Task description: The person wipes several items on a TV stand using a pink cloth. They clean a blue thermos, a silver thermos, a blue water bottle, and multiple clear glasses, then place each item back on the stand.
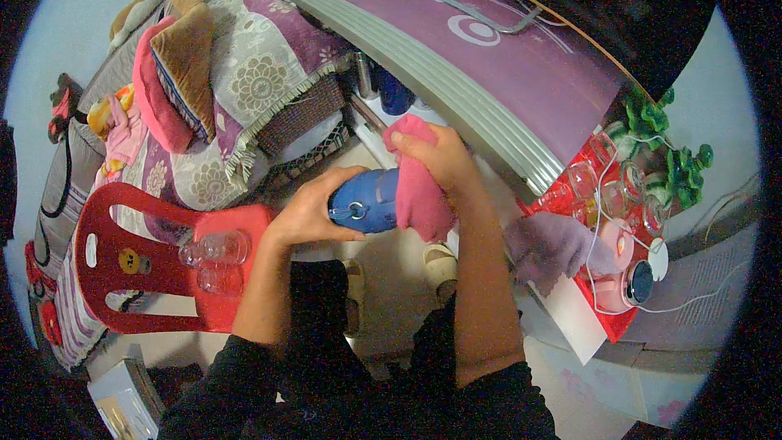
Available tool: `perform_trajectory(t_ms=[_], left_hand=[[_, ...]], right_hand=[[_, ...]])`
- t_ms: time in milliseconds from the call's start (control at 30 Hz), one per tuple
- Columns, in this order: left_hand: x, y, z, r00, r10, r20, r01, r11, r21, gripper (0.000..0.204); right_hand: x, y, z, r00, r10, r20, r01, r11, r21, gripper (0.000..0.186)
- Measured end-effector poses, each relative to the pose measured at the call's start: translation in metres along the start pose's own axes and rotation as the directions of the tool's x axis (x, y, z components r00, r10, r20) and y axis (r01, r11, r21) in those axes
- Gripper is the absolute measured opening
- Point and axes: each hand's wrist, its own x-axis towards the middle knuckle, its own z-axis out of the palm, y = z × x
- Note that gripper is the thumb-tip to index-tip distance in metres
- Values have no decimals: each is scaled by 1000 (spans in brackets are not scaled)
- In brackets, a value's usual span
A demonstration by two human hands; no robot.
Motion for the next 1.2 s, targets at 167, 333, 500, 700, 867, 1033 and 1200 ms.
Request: perform_trajectory(t_ms=[167,333,500,700,867,1033,1200], left_hand=[[0,5,4,993,-14,120,62,912,-406,88],[4,3,14,970,-98,222,218,752,-622,90],[5,2,18,976,-107,189,211,678,-704,89],[9,7,27,964,-267,-9,151,570,-808,91],[13,1,34,931,-356,-77,119,495,-861,89],[15,2,35,888,-442,-127,41,350,-936,80],[21,3,28,831,-501,-243,-158,207,-966,61]], right_hand=[[9,11,5,992,-39,117,-17,895,446,39],[-8,-8,23,978,-186,93,70,715,696,43],[15,18,26,925,-354,-139,367,732,574,47],[3,11,47,957,-10,-290,165,842,514,57],[6,22,62,902,-223,-370,318,923,219,55],[6,28,60,852,-468,-236,439,883,-166,52],[10,42,67,851,-519,-77,477,827,-298,49]])
